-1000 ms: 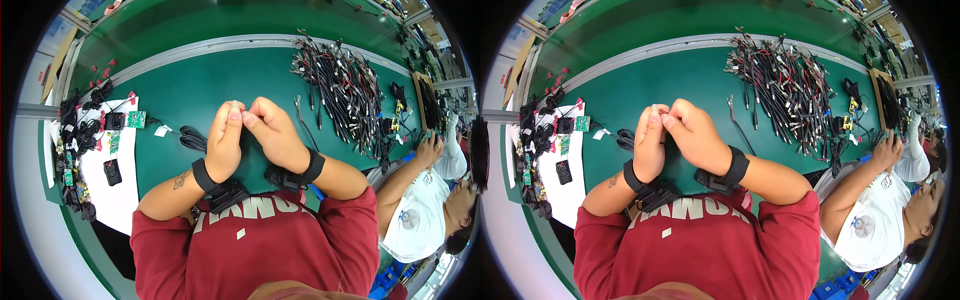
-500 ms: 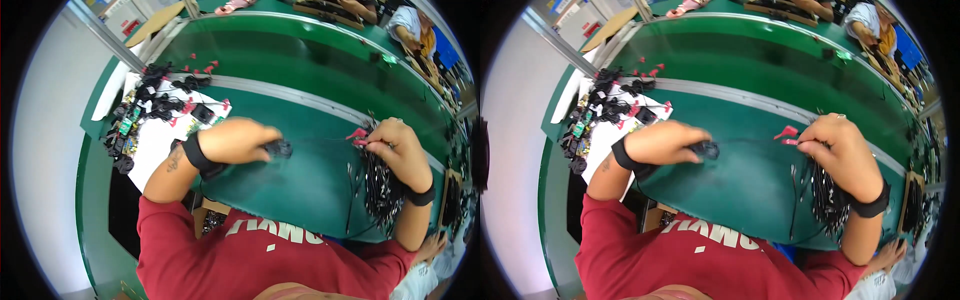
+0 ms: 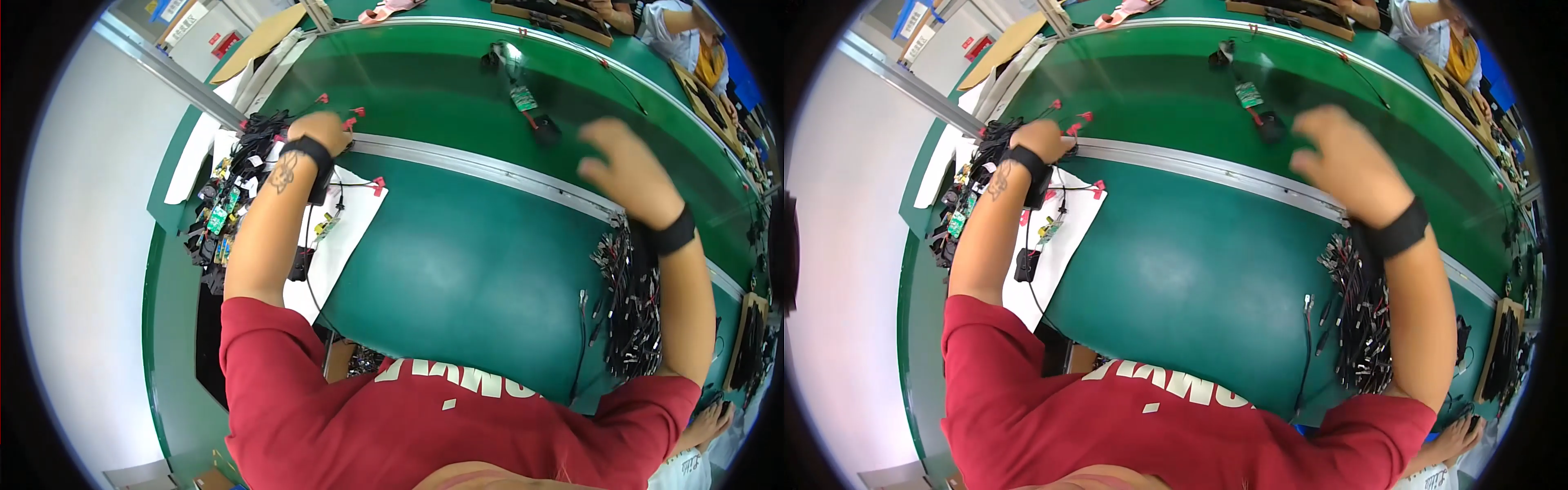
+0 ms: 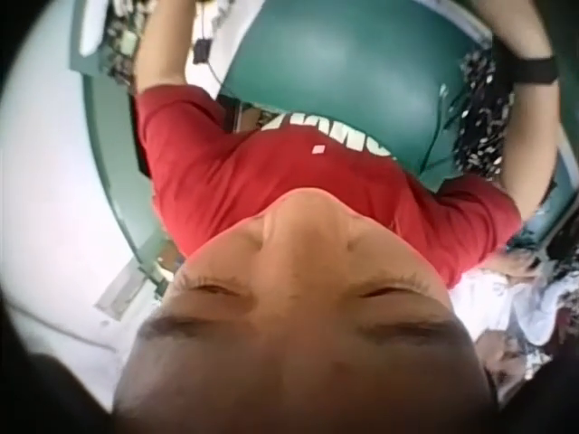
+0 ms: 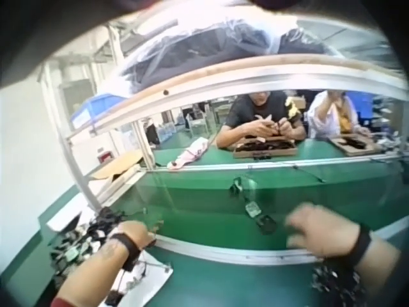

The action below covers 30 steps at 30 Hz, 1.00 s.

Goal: The person picks up a wire and a connector, joins them by hand, and sets the assembly aside. This process is repeated for several components, with the person occasionally moving other wires and circuit boards to reach them.

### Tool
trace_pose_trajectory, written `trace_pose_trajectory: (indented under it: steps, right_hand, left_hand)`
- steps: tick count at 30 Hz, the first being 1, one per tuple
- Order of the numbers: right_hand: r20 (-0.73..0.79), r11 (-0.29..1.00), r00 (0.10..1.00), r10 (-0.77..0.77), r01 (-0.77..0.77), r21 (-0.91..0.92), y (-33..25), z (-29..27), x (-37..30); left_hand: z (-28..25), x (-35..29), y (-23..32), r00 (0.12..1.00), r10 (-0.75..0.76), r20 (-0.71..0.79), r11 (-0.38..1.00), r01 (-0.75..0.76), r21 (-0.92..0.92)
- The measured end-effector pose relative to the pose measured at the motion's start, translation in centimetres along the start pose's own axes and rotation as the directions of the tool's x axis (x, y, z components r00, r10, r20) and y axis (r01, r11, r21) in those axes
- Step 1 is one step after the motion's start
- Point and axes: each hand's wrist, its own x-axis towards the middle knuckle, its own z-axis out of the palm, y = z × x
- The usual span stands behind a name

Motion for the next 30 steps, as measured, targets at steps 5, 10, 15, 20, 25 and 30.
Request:
trace_pose_trajectory:
  steps: [5, 10, 15, 20, 25, 30]
  right_hand:
    - [0.479, 0.993, 0.871, -0.107, 0.071, 0.094, -5.5, 0.9, -6.0]
    - [0.559, 0.429, 0.824, 0.094, -0.54, 0.724, -8.2, 4.6, -8.3]
    - [0.478, 0.805, 0.871, 0.117, -0.366, 0.468, -8.2, 6.4, -12.2]
    - [0.177, 0.96, 0.98, 0.095, -0.137, 0.242, -7.1, 2.6, -17.7]
    - [0.311, 0.967, 0.929, 0.203, -0.24, 0.084, -7.5, -1.0, -21.2]
    - [0.488, 0.986, 0.867, 0.107, -0.03, -0.164, -9.6, 1.2, -23.3]
  left_hand:
    - [2.4, -0.7, -0.2, 0.993, 0.025, -0.115, 0.806, -0.088, -0.585]
    - [-0.3, -7.5, 6.4, 0.731, 0.367, -0.575, 0.426, -0.682, -0.595]
    - [0.2, -11.7, 12.7, 0.468, 0.829, -0.306, 0.403, -0.88, -0.253]
    - [0.9, -14.4, 13.3, 0.338, 0.811, -0.477, 0.406, -0.913, 0.042]
    - [0.5, -20.2, 15.7, 0.224, 0.868, -0.442, 0.186, -0.974, -0.127]
    - [2.7, -21.7, 22.6, 0.394, 0.788, -0.472, 0.401, -0.911, -0.091]
